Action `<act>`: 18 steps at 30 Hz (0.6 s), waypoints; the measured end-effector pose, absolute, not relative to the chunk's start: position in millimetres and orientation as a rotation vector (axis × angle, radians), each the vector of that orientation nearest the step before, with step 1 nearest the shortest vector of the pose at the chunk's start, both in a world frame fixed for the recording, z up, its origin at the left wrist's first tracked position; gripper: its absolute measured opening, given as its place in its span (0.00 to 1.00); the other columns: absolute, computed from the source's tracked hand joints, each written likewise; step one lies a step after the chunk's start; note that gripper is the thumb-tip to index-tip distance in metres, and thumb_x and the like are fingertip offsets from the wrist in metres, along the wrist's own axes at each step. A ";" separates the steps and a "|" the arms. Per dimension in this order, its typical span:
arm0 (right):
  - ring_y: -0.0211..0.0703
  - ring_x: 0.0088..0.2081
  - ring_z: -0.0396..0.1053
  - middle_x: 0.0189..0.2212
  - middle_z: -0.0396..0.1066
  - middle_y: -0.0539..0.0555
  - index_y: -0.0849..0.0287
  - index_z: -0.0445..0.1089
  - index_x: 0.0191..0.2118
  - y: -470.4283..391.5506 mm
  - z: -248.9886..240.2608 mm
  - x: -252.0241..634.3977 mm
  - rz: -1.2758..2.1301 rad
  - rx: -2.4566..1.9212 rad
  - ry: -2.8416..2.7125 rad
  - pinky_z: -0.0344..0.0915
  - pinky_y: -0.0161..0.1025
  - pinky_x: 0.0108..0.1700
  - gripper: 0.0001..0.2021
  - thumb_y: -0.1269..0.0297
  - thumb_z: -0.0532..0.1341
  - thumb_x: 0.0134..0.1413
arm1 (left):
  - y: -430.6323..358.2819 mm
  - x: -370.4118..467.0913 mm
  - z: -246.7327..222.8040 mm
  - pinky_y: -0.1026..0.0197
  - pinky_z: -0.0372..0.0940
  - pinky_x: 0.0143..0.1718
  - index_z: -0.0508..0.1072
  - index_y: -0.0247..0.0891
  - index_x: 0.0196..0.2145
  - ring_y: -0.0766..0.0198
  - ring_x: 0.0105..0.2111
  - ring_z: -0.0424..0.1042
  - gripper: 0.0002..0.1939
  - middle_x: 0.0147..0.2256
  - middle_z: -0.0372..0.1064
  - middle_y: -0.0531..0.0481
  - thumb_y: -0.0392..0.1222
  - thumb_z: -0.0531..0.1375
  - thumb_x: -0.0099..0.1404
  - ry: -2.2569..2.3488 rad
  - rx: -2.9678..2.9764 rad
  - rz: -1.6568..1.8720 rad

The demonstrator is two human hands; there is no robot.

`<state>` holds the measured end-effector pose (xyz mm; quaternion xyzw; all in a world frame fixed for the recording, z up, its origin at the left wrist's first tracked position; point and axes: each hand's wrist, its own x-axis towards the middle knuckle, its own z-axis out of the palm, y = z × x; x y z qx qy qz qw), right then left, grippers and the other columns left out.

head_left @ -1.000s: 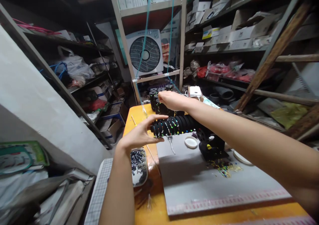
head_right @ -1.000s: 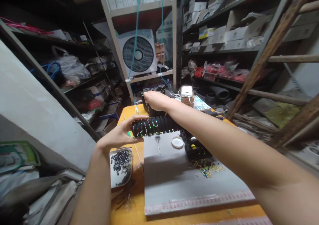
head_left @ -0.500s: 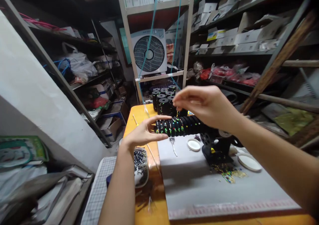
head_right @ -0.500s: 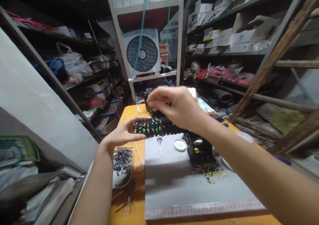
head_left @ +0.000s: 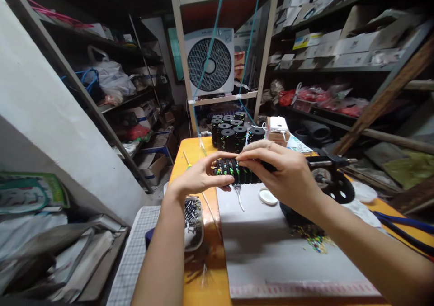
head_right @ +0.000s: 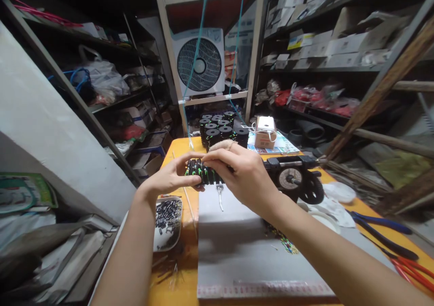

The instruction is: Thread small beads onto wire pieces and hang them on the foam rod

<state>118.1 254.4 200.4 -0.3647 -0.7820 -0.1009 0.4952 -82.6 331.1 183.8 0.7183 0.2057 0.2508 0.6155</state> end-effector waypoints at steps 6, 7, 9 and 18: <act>0.40 0.37 0.73 0.36 0.75 0.53 0.55 0.73 0.37 254.0 199.7 116.8 -0.266 -0.903 -1.936 0.71 0.38 0.39 0.05 0.72 0.60 0.61 | 331.6 -82.6 182.6 0.54 0.74 0.40 0.69 0.47 0.53 0.62 0.33 0.77 0.27 0.39 0.73 0.51 0.44 0.69 0.57 0.466 1.669 0.584; 0.40 0.37 0.73 0.36 0.75 0.53 0.55 0.73 0.37 253.7 200.1 117.2 -0.267 -0.908 -1.947 0.71 0.38 0.39 0.05 0.72 0.60 0.61 | 331.6 -82.5 182.9 0.54 0.74 0.40 0.69 0.47 0.54 0.63 0.32 0.77 0.27 0.38 0.73 0.51 0.44 0.69 0.57 0.464 1.673 0.584; 0.40 0.37 0.73 0.37 0.75 0.53 0.56 0.73 0.37 252.9 201.3 118.1 -0.263 -0.923 -1.970 0.70 0.38 0.39 0.05 0.72 0.60 0.61 | 331.4 -82.0 183.7 0.55 0.74 0.40 0.68 0.46 0.54 0.63 0.32 0.77 0.28 0.38 0.72 0.51 0.44 0.69 0.57 0.464 1.683 0.583; 0.41 0.38 0.73 0.38 0.75 0.54 0.55 0.71 0.37 251.8 203.3 122.5 -0.239 -0.911 -2.042 0.70 0.39 0.41 0.06 0.72 0.58 0.62 | 330.9 -82.5 181.8 0.54 0.74 0.41 0.67 0.47 0.52 0.64 0.34 0.75 0.25 0.42 0.68 0.50 0.43 0.69 0.58 0.411 1.722 0.615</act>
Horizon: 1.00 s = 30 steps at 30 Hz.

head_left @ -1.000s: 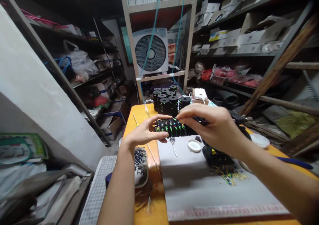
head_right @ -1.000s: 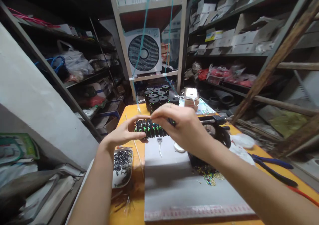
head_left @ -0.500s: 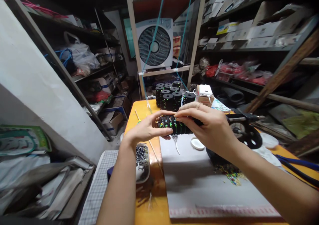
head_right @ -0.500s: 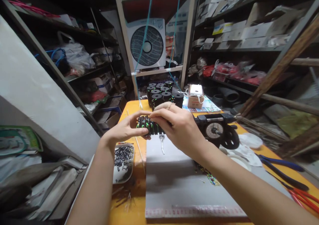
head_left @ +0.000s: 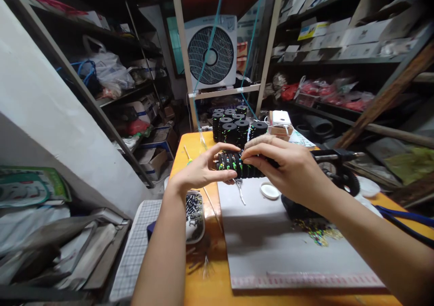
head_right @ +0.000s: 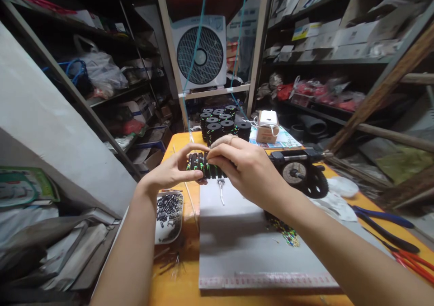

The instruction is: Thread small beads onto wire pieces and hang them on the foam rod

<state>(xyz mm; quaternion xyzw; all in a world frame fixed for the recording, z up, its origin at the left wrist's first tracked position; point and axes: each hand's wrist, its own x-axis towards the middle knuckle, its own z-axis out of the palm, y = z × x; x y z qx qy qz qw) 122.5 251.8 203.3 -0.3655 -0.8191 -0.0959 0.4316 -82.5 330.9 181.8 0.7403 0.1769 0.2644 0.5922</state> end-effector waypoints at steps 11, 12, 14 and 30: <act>0.44 0.40 0.73 0.40 0.75 0.55 0.54 0.72 0.40 245.6 195.6 119.3 -0.475 -0.905 -2.093 0.71 0.44 0.43 0.09 0.73 0.56 0.63 | 330.0 -81.9 182.6 0.54 0.74 0.42 0.68 0.47 0.52 0.64 0.34 0.75 0.25 0.40 0.68 0.52 0.41 0.69 0.58 0.411 1.700 0.614; 0.45 0.41 0.72 0.40 0.75 0.55 0.53 0.72 0.40 245.1 194.2 120.0 -0.508 -0.903 -2.114 0.71 0.45 0.44 0.10 0.74 0.56 0.63 | 329.5 -81.9 182.8 0.55 0.74 0.42 0.68 0.47 0.52 0.64 0.34 0.74 0.25 0.40 0.68 0.52 0.40 0.69 0.58 0.412 1.703 0.614; 0.47 0.43 0.72 0.42 0.75 0.56 0.53 0.72 0.43 243.8 191.2 122.5 -0.564 -0.877 -2.155 0.72 0.47 0.46 0.13 0.77 0.54 0.62 | 328.6 -82.0 182.9 0.57 0.74 0.41 0.67 0.46 0.52 0.65 0.34 0.73 0.25 0.38 0.69 0.52 0.40 0.68 0.59 0.408 1.712 0.617; 0.50 0.56 0.66 0.53 0.71 0.56 0.51 0.69 0.53 177.9 143.9 185.9 -0.446 -1.185 -2.279 0.67 0.51 0.57 0.18 0.74 0.59 0.60 | 328.4 -93.0 190.6 0.50 0.67 0.50 0.61 0.50 0.54 0.55 0.50 0.68 0.33 0.57 0.59 0.47 0.44 0.71 0.55 0.593 1.995 0.577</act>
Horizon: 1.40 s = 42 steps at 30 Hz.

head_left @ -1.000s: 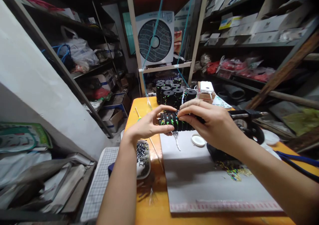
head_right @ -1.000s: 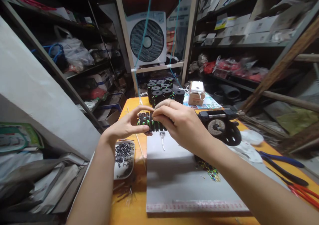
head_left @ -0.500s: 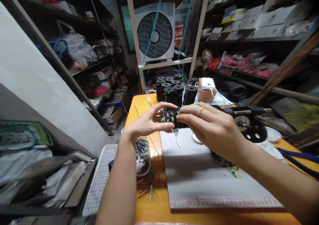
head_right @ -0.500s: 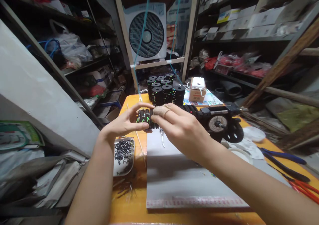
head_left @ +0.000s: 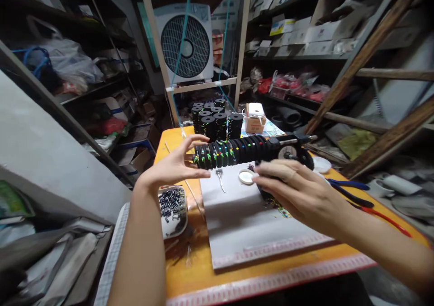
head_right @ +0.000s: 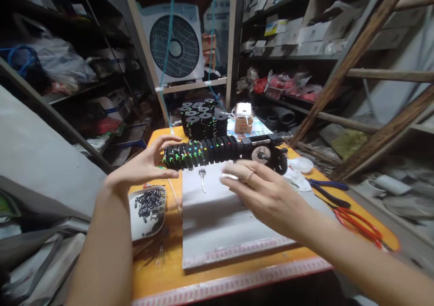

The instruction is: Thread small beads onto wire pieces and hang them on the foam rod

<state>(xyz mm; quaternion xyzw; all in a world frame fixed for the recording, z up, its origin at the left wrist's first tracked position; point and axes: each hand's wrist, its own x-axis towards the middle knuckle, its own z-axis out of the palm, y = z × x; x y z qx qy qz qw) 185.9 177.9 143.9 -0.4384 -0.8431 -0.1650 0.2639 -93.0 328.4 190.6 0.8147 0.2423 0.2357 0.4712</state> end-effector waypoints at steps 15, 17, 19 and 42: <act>0.50 0.33 0.73 0.32 0.73 0.55 0.51 0.69 0.34 145.2 63.2 199.1 0.004 -1.476 -1.990 0.73 0.48 0.33 0.06 0.67 0.57 0.61 | 322.4 -106.3 198.7 0.53 0.67 0.47 0.64 0.43 0.45 0.59 0.46 0.69 0.24 0.45 0.65 0.49 0.41 0.70 0.56 0.612 2.061 0.678; 0.46 0.34 0.73 0.33 0.73 0.54 0.51 0.67 0.36 149.0 73.1 192.0 0.029 -1.411 -1.994 0.73 0.43 0.33 0.05 0.68 0.56 0.63 | 324.3 -106.5 196.2 0.53 0.68 0.47 0.65 0.42 0.45 0.59 0.45 0.70 0.24 0.44 0.67 0.50 0.41 0.71 0.55 0.606 2.020 0.695; 0.43 0.35 0.73 0.34 0.72 0.53 0.52 0.66 0.39 155.7 90.4 182.5 0.040 -1.334 -2.003 0.71 0.39 0.34 0.05 0.70 0.56 0.63 | 326.5 -106.2 193.7 0.53 0.68 0.46 0.66 0.42 0.45 0.60 0.43 0.71 0.24 0.42 0.68 0.50 0.42 0.71 0.55 0.609 1.975 0.710; 0.34 0.28 0.71 0.29 0.75 0.47 0.57 0.68 0.36 264.6 215.6 86.1 -0.404 -0.891 -2.010 0.66 0.32 0.31 0.05 0.74 0.63 0.58 | 330.7 -105.7 191.7 0.51 0.69 0.44 0.67 0.41 0.46 0.58 0.42 0.73 0.24 0.44 0.68 0.47 0.46 0.70 0.55 0.606 2.004 0.715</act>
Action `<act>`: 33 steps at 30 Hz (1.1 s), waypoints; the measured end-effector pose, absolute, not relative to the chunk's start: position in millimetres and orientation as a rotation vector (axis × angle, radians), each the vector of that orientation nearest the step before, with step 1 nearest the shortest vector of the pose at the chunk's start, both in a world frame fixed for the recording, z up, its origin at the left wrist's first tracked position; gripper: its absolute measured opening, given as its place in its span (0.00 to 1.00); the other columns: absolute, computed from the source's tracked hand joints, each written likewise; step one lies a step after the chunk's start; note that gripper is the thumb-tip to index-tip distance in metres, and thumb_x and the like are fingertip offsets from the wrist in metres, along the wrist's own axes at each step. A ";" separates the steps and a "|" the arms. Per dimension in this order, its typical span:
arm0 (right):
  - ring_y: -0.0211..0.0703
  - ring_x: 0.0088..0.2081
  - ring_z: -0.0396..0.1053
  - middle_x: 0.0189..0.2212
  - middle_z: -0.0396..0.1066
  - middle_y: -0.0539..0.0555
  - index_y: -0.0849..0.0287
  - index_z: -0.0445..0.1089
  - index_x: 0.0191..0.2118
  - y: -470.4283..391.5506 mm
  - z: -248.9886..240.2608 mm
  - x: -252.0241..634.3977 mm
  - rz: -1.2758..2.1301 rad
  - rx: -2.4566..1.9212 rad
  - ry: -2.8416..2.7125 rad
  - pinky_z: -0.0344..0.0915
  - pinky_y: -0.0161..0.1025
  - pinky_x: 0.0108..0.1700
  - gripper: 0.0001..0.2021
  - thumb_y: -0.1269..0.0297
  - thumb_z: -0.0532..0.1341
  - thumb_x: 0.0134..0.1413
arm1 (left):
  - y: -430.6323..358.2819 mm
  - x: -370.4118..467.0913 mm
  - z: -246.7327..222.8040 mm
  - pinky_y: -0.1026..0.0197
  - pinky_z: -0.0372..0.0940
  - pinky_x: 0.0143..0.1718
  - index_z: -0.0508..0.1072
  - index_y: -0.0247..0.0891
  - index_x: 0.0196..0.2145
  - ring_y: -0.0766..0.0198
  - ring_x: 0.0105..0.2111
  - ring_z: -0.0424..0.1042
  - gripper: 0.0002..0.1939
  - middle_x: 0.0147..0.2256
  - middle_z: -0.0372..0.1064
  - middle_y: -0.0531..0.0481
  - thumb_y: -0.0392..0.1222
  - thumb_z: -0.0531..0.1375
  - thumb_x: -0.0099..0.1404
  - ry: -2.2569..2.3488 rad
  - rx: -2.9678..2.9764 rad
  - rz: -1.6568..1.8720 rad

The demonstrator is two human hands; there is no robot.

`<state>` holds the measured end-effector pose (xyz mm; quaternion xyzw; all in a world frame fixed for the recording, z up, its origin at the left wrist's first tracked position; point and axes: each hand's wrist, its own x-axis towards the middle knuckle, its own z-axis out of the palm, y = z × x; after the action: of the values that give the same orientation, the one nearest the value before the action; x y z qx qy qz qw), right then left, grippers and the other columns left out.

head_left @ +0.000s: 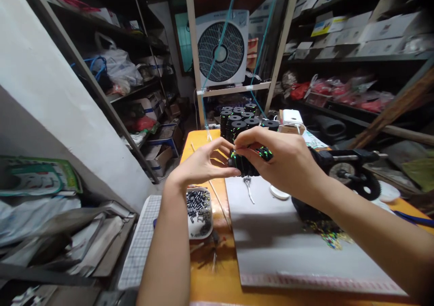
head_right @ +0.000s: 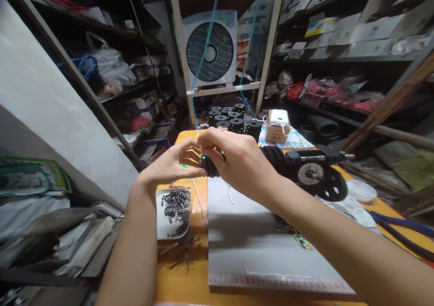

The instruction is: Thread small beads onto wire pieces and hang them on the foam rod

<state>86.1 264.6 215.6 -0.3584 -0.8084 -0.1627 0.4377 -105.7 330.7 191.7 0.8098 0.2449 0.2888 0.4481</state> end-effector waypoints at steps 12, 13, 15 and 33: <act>0.36 0.31 0.71 0.32 0.75 0.49 0.57 0.67 0.37 261.0 218.5 92.8 -0.295 -0.898 -2.153 0.65 0.32 0.30 0.08 0.78 0.58 0.57 | 327.4 -104.2 196.4 0.53 0.68 0.44 0.64 0.39 0.44 0.60 0.41 0.71 0.25 0.42 0.67 0.47 0.45 0.71 0.54 0.632 2.025 0.728; 0.36 0.32 0.71 0.32 0.75 0.49 0.57 0.67 0.37 260.7 218.5 93.0 -0.293 -0.898 -2.158 0.66 0.33 0.31 0.08 0.78 0.58 0.57 | 327.6 -104.4 196.3 0.54 0.68 0.44 0.64 0.39 0.44 0.60 0.41 0.70 0.24 0.42 0.67 0.48 0.45 0.71 0.54 0.626 2.025 0.725; 0.37 0.32 0.71 0.32 0.75 0.49 0.56 0.67 0.37 260.4 218.2 92.8 -0.293 -0.901 -2.164 0.66 0.34 0.33 0.08 0.77 0.57 0.58 | 328.1 -104.9 195.7 0.54 0.69 0.43 0.64 0.39 0.43 0.60 0.41 0.70 0.24 0.42 0.66 0.48 0.46 0.71 0.55 0.602 2.015 0.722; 0.39 0.32 0.71 0.31 0.74 0.51 0.57 0.66 0.37 262.9 216.3 93.7 -0.426 -0.817 -2.231 0.67 0.36 0.35 0.09 0.77 0.53 0.61 | 328.5 -105.2 193.0 0.55 0.70 0.42 0.64 0.41 0.42 0.61 0.40 0.71 0.22 0.43 0.64 0.49 0.46 0.70 0.55 0.558 1.965 0.730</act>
<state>93.7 262.9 216.3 -0.3164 -0.8637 -0.1650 0.3560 -105.2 328.5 193.0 0.8009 0.2274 0.2977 0.4672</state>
